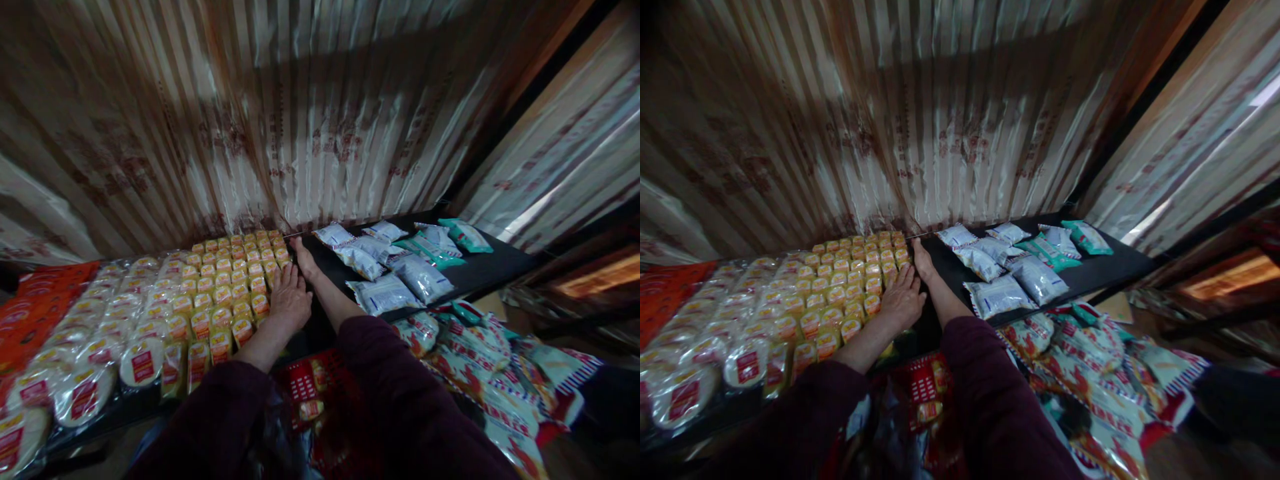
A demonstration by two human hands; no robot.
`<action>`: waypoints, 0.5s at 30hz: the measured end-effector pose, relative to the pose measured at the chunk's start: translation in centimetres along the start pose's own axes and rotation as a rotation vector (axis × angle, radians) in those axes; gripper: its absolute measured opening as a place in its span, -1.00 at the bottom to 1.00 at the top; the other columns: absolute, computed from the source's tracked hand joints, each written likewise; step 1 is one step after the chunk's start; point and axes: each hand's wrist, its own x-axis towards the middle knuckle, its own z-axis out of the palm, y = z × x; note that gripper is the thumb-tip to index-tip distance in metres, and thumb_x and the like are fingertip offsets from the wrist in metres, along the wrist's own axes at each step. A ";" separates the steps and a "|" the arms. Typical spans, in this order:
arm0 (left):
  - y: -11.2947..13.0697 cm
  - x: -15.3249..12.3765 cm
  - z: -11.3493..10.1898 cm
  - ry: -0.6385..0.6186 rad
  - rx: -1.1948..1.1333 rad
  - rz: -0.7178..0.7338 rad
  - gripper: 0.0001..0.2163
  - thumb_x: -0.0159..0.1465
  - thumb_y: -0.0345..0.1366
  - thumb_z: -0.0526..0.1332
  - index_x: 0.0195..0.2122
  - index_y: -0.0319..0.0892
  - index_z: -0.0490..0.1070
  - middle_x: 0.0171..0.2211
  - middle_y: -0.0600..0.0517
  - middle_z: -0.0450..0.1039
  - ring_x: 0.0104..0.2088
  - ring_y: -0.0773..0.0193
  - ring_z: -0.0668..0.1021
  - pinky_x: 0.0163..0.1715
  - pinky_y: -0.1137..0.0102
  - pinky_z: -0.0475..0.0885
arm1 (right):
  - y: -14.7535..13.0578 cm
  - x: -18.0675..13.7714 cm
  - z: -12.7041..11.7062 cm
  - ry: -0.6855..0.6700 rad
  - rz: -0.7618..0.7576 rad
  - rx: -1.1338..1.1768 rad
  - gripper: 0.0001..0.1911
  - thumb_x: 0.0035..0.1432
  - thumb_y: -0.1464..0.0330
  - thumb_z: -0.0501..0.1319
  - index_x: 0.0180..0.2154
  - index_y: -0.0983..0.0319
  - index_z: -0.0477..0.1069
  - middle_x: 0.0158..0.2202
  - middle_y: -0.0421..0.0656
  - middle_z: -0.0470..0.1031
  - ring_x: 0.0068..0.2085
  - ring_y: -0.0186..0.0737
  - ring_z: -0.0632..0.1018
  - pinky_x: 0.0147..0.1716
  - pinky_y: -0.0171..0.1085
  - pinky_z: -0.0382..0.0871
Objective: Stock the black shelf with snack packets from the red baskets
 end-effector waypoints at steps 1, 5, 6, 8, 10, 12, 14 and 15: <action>0.1 -0.2 -0.1 -0.005 0.006 0.008 -0.50 0.32 -0.19 -0.05 0.20 -0.39 0.24 0.33 -0.22 0.01 0.36 0.01 -0.04 0.31 0.03 -0.22 | 0.0 -0.5 -0.3 0.010 0.011 0.018 -0.29 0.21 -0.12 -0.09 0.09 0.25 0.38 0.16 -0.06 0.38 0.23 -0.17 0.33 0.25 -0.20 0.06; 1.4 -1.7 0.3 0.006 0.013 0.070 -0.50 0.30 -0.22 -0.02 0.17 -0.43 0.26 0.31 -0.26 0.05 0.35 -0.01 -0.02 0.31 0.05 -0.19 | 0.1 -3.1 -1.6 0.076 0.048 0.068 -0.35 0.26 -0.05 -0.11 0.05 0.27 0.40 0.13 -0.01 0.42 0.16 -0.17 0.40 0.20 -0.18 0.16; 1.9 -2.2 0.6 0.010 0.008 0.092 -0.51 0.29 -0.23 -0.01 0.17 -0.45 0.27 0.30 -0.27 0.07 0.35 -0.01 -0.02 0.31 0.07 -0.17 | 0.1 -3.9 -1.9 0.094 0.054 0.073 -0.39 0.27 -0.01 -0.09 0.02 0.29 0.42 0.11 0.01 0.43 0.14 -0.16 0.43 0.18 -0.17 0.19; 3.1 -3.5 1.4 0.011 -0.011 0.126 -0.52 0.28 -0.28 -0.01 0.16 -0.48 0.26 0.28 -0.29 0.11 0.35 0.00 -0.01 0.31 0.10 -0.12 | 0.3 -5.8 -2.6 0.136 0.067 0.083 -0.48 0.29 0.07 -0.05 -0.05 0.31 0.46 0.06 0.04 0.47 0.09 -0.15 0.47 0.14 -0.15 0.25; 4.3 -5.1 2.2 0.000 -0.047 0.153 -0.52 0.26 -0.33 -0.01 0.16 -0.50 0.26 0.27 -0.31 0.12 0.34 -0.01 0.01 0.30 0.12 -0.05 | 0.5 -8.0 -3.3 0.162 0.064 0.100 -0.58 0.27 0.14 0.01 -0.13 0.28 0.48 -0.01 0.02 0.52 0.04 -0.16 0.51 0.11 -0.14 0.29; 5.4 -6.9 3.1 -0.005 -0.091 0.168 -0.53 0.24 -0.38 -0.01 0.15 -0.51 0.26 0.27 -0.33 0.12 0.34 -0.03 0.04 0.28 0.14 0.03 | 0.7 -10.5 -3.9 0.170 0.050 0.120 -0.68 0.22 0.18 0.09 -0.19 0.25 0.49 -0.07 -0.05 0.55 0.00 -0.20 0.53 0.10 -0.16 0.31; 6.1 -9.0 4.0 0.005 -0.127 0.175 -0.53 0.22 -0.42 0.00 0.14 -0.51 0.28 0.26 -0.35 0.12 0.33 -0.05 0.07 0.26 0.14 0.09 | 0.7 -13.0 -4.4 0.165 0.036 0.115 -0.73 0.15 0.21 0.16 -0.20 0.23 0.48 -0.11 -0.10 0.57 -0.02 -0.23 0.53 0.11 -0.18 0.30; 6.3 -10.0 4.4 0.018 -0.137 0.184 -0.54 0.21 -0.43 0.00 0.13 -0.51 0.29 0.26 -0.35 0.13 0.32 -0.04 0.09 0.25 0.14 0.10 | 0.7 -14.4 -4.5 0.162 0.030 0.103 -0.73 0.13 0.22 0.18 -0.20 0.23 0.48 -0.13 -0.12 0.57 -0.03 -0.24 0.53 0.11 -0.18 0.28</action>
